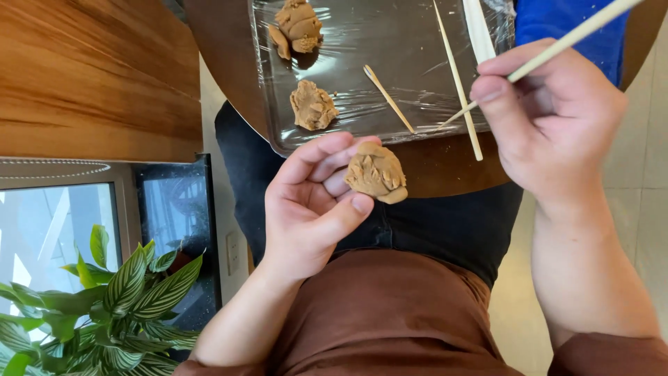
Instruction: Shaping and detailing a small pastry sculpture using dough, chopsticks, and a wooden skewer.
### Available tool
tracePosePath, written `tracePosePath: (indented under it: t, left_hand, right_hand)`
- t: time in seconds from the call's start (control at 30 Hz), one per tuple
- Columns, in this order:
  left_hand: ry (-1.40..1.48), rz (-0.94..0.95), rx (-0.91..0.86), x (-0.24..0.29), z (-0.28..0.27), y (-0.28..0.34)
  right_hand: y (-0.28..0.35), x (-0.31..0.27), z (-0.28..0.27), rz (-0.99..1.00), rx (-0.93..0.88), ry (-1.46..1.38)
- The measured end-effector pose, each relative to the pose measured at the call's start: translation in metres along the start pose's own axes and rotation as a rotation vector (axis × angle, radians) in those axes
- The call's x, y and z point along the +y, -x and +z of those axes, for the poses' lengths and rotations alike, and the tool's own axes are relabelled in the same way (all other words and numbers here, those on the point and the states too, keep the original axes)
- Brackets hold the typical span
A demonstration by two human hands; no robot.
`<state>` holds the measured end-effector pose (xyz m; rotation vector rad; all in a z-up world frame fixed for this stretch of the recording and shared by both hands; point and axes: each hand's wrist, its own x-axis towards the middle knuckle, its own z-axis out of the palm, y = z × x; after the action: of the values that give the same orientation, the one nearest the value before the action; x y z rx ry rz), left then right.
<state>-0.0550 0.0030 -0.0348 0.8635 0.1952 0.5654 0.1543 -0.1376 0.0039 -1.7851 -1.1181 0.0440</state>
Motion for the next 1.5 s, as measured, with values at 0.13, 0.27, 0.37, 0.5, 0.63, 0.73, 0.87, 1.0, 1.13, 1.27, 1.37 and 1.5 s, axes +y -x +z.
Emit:
tracePosePath:
  t: [0.13,0.27,0.37,0.5,0.63,0.73,0.87,1.0,1.13,1.27,1.37,1.5]
  left_hand:
    - [0.001,0.018,-0.004,0.002,0.004,0.002]
    - [0.0,0.025,-0.031,0.004,0.011,0.003]
    - [-0.05,0.077,-0.026,0.007,0.018,0.003]
    - [-0.192,0.151,-0.041,0.008,0.023,0.004]
    - [-0.448,0.29,-0.091,0.008,0.027,0.003]
    - [-0.575,0.379,-0.093,0.01,0.026,0.003]
    - [-0.668,0.425,-0.125,0.017,0.026,0.001]
    - [-0.609,0.393,-0.153,0.017,0.025,0.004]
    - [-0.439,0.258,-0.161,0.017,0.028,0.005]
    - [-0.427,0.181,-0.073,0.02,0.033,0.005]
    - [-0.477,0.176,-0.004,0.017,0.035,0.004]
    - [-0.391,0.129,0.001,0.014,0.036,0.004]
  right_hand:
    - [0.0,-0.019,-0.006,0.124,0.043,-0.221]
    - [-0.002,-0.051,-0.017,0.51,-0.286,-0.2]
    - [0.015,-0.04,-0.006,0.66,-0.487,-0.902]
    - [0.036,-0.044,0.002,0.704,-0.475,-0.902]
    - [0.042,-0.052,0.008,0.795,-0.404,-0.825]
    - [0.042,-0.056,0.012,0.794,-0.39,-0.885]
    - [0.045,-0.054,0.014,0.764,-0.373,-0.983]
    - [0.045,-0.055,0.016,0.764,-0.359,-1.015]
    - [0.047,-0.05,0.016,0.823,-0.366,-1.099]
    - [0.048,-0.046,0.016,0.877,-0.377,-1.194]
    - [0.048,-0.046,0.018,0.858,-0.366,-1.218]
    - [0.044,-0.054,0.02,0.824,-0.35,-1.195]
